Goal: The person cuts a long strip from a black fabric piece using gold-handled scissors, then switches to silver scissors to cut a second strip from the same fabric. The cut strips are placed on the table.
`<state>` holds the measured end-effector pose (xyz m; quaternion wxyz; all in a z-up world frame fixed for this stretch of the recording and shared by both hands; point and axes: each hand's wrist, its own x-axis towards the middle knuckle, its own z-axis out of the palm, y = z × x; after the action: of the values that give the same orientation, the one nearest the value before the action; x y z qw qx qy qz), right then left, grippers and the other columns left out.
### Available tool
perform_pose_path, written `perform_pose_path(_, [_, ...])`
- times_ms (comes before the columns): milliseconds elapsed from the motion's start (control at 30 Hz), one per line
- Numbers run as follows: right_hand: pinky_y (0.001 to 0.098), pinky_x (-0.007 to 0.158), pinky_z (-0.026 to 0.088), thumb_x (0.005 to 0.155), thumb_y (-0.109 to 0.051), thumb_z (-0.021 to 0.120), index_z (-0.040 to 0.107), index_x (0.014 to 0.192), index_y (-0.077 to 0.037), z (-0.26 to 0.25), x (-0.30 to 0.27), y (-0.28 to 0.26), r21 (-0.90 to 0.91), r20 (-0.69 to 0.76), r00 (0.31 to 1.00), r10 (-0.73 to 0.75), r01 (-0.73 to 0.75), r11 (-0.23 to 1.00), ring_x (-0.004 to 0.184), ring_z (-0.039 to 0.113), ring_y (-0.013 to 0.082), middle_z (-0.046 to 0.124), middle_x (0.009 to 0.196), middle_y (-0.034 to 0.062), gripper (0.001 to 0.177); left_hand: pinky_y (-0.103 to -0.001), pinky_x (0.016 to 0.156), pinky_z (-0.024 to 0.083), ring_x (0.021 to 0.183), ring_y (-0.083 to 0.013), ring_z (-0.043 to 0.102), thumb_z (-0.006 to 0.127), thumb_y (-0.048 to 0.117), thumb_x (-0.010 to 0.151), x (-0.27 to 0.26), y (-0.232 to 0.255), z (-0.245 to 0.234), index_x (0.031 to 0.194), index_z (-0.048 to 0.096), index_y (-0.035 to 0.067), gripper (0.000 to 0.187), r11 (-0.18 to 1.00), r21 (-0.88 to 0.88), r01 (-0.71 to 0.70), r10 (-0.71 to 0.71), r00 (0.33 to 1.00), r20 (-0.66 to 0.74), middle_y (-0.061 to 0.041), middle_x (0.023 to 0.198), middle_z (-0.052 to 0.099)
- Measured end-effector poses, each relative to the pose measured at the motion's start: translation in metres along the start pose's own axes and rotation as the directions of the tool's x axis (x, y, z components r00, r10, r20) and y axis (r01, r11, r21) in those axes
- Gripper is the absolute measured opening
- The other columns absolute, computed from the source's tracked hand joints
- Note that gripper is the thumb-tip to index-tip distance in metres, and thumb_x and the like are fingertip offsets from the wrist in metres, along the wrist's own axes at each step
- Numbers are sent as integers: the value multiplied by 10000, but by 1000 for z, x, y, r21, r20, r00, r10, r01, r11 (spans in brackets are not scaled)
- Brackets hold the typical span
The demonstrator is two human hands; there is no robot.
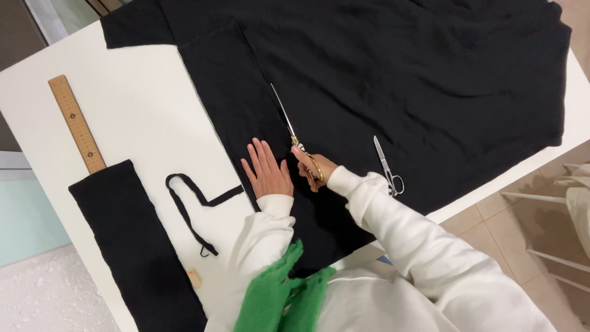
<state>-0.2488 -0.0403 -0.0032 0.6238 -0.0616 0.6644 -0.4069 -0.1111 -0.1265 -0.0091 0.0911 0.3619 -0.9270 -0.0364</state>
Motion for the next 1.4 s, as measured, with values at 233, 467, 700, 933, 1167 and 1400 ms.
perform_pose_path(233, [319, 405, 451, 805, -867, 504, 565, 720, -35, 0, 4, 5, -86, -60, 993, -100, 95, 992, 409, 539, 195, 560, 611, 66, 838, -530, 1290, 60, 1599, -318, 100, 432, 362, 1079, -1, 0, -2, 1616, 224, -45, 705, 1000, -12, -1, 1, 1000, 22, -197, 1713, 149])
perform_pose_path(467, [295, 416, 464, 790, -890, 415, 541, 701, -95, 1, -1, -9, -66, 1, 1000, -15, 15, 998, 417, 547, 182, 532, 601, 39, 809, -533, 1285, 64, 1594, -320, 104, 428, 356, 1076, -1, 0, -3, 1612, 232, -49, 700, 1000, -14, -4, 4, 1000, 19, -200, 1709, 160])
perform_pose_path(700, [312, 401, 450, 801, -887, 487, 467, 677, -94, -2, 7, -1, -59, -18, 996, -91, 89, 994, 402, 519, 181, 510, 616, 39, 803, -535, 1285, 69, 1595, -319, 106, 436, 349, 1079, 0, 0, -5, 1609, 232, -52, 695, 1000, -24, -6, 7, 1000, 16, -201, 1709, 159])
perform_pose_path(933, [293, 416, 469, 760, -884, 417, 552, 661, -144, 3, 2, -31, -70, -25, 1000, 7, -8, 997, 412, 544, 170, 559, 627, 21, 759, -537, 1281, 70, 1595, -323, 104, 441, 352, 1072, 0, 0, -1, 1611, 228, -51, 706, 999, -36, 3, -2, 1000, 25, -200, 1710, 152])
perform_pose_path(1167, [294, 405, 413, 809, -875, 483, 440, 635, -154, 0, 24, -20, -52, -20, 999, -42, 41, 998, 415, 469, 142, 470, 619, 12, 743, -536, 1284, 74, 1595, -317, 105, 466, 355, 1069, -1, 0, -2, 1612, 227, -45, 715, 1000, -23, -1, 1, 1000, 14, -198, 1710, 159])
perform_pose_path(1400, [291, 411, 450, 773, -875, 448, 469, 613, -154, 4, 19, -47, 0, 10, 999, 31, -31, 1000, 402, 486, 160, 484, 586, -6, 739, -536, 1282, 77, 1593, -315, 113, 477, 353, 1055, 0, 0, -2, 1610, 237, -39, 720, 999, -41, 3, -3, 1000, 5, -191, 1708, 166])
